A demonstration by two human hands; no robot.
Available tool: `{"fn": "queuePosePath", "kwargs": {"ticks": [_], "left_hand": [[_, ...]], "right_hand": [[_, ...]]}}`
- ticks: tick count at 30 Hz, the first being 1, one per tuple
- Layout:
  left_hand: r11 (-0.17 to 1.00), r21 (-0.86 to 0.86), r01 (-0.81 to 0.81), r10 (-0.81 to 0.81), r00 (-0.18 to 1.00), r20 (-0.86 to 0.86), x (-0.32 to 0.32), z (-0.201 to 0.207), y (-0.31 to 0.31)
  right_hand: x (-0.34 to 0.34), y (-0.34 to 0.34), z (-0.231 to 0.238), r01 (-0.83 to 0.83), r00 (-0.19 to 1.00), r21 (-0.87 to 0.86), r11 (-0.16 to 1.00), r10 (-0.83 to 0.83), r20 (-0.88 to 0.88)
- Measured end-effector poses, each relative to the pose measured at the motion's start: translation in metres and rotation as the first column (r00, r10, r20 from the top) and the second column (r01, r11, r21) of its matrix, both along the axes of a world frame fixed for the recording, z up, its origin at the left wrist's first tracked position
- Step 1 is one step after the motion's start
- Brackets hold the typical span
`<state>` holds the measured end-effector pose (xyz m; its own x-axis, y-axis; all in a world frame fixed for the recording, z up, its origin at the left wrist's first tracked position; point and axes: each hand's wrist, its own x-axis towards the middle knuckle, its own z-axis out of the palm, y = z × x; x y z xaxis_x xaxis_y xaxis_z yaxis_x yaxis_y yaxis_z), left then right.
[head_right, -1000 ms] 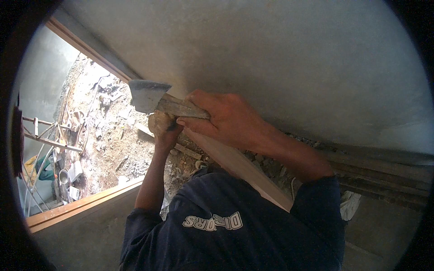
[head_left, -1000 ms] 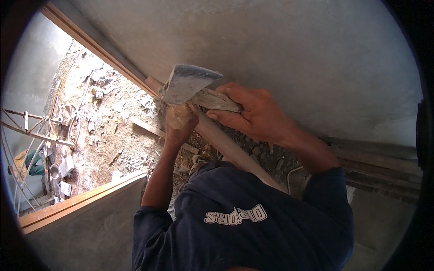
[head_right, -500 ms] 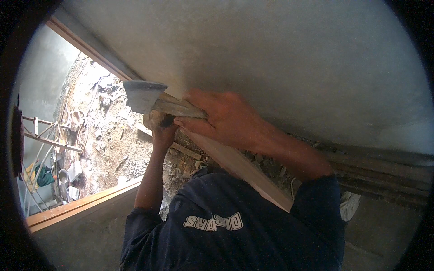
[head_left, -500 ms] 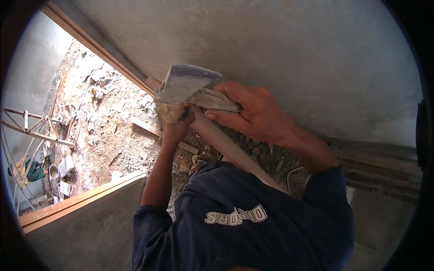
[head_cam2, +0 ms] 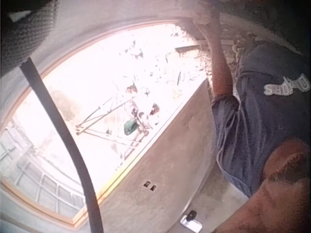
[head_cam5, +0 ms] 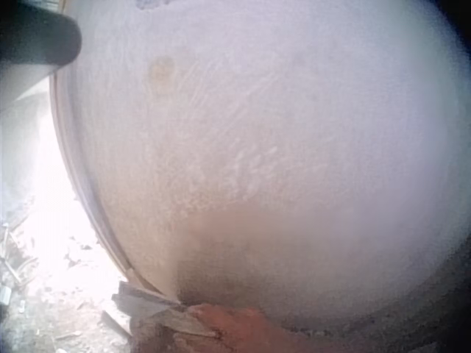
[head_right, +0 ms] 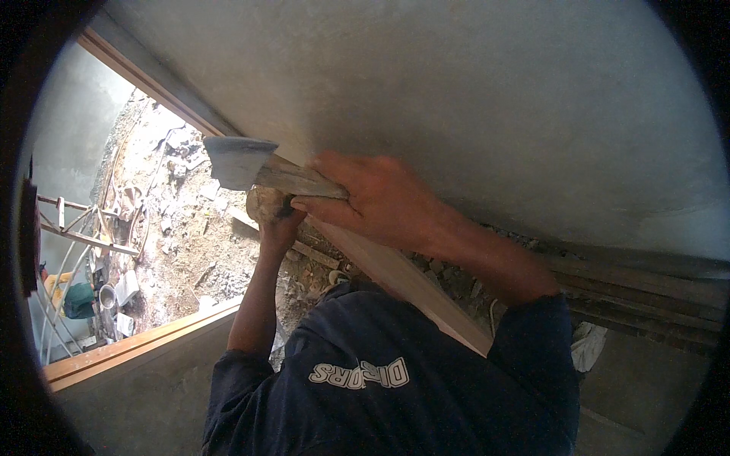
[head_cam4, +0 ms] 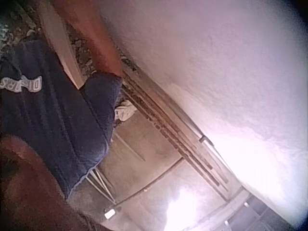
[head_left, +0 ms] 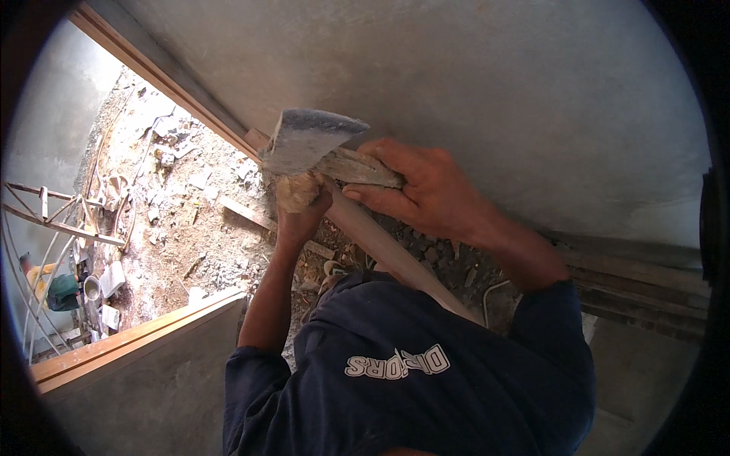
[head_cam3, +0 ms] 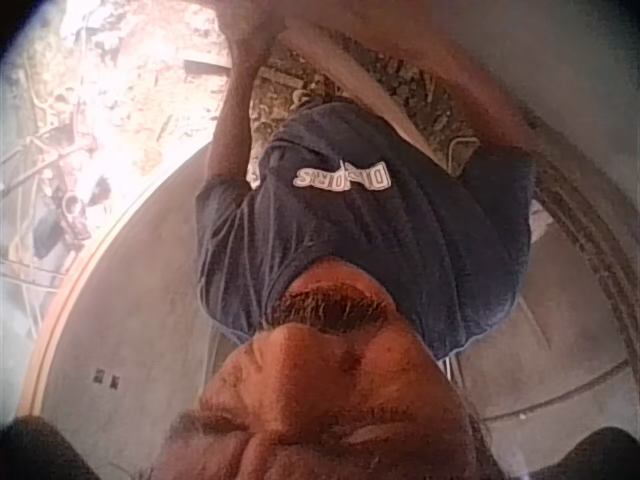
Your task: The person uses a hammer and chisel to carve a recess into a wooden door, likely for a hinge. The person repeatedly strikes the chisel to remove wood from the door's edge.
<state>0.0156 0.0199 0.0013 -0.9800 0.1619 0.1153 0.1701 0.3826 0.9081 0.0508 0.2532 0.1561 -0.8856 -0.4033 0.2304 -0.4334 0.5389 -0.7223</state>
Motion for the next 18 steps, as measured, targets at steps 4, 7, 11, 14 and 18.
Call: {"fn": "queuePosePath", "kwargs": {"ticks": [4, 7, 11, 14, 18], "left_hand": [[0.998, 0.06, -0.023, 0.026, 0.999, -0.035, 0.004, 0.003, 0.002], [0.998, 0.061, -0.027, 0.028, 0.999, -0.015, 0.005, -0.004, 0.001], [0.998, -0.066, 0.001, -0.004, 0.999, -0.044, -0.003, -0.045, -0.013], [0.996, -0.078, 0.038, -0.045, 0.996, -0.083, -0.003, -0.049, -0.015], [0.991, -0.133, -0.016, -0.004, 0.989, -0.145, 0.006, -0.022, -0.008]], "right_hand": [[0.005, 0.0, 0.012, -0.012, 0.998, -0.008, 1.0, 0.011, -0.06], [0.003, -0.002, 0.006, -0.038, 0.999, 0.305, 0.952, 0.032, 0.024], [0.002, -0.001, -0.001, -0.082, 0.996, 0.388, 0.918, 0.09, -0.002], [0.007, 0.0, 0.002, -0.105, 0.986, 0.133, 0.986, 0.086, 0.146], [0.002, -0.001, -0.005, -0.105, 0.988, 0.32, 0.941, 0.061, 0.145]]}}
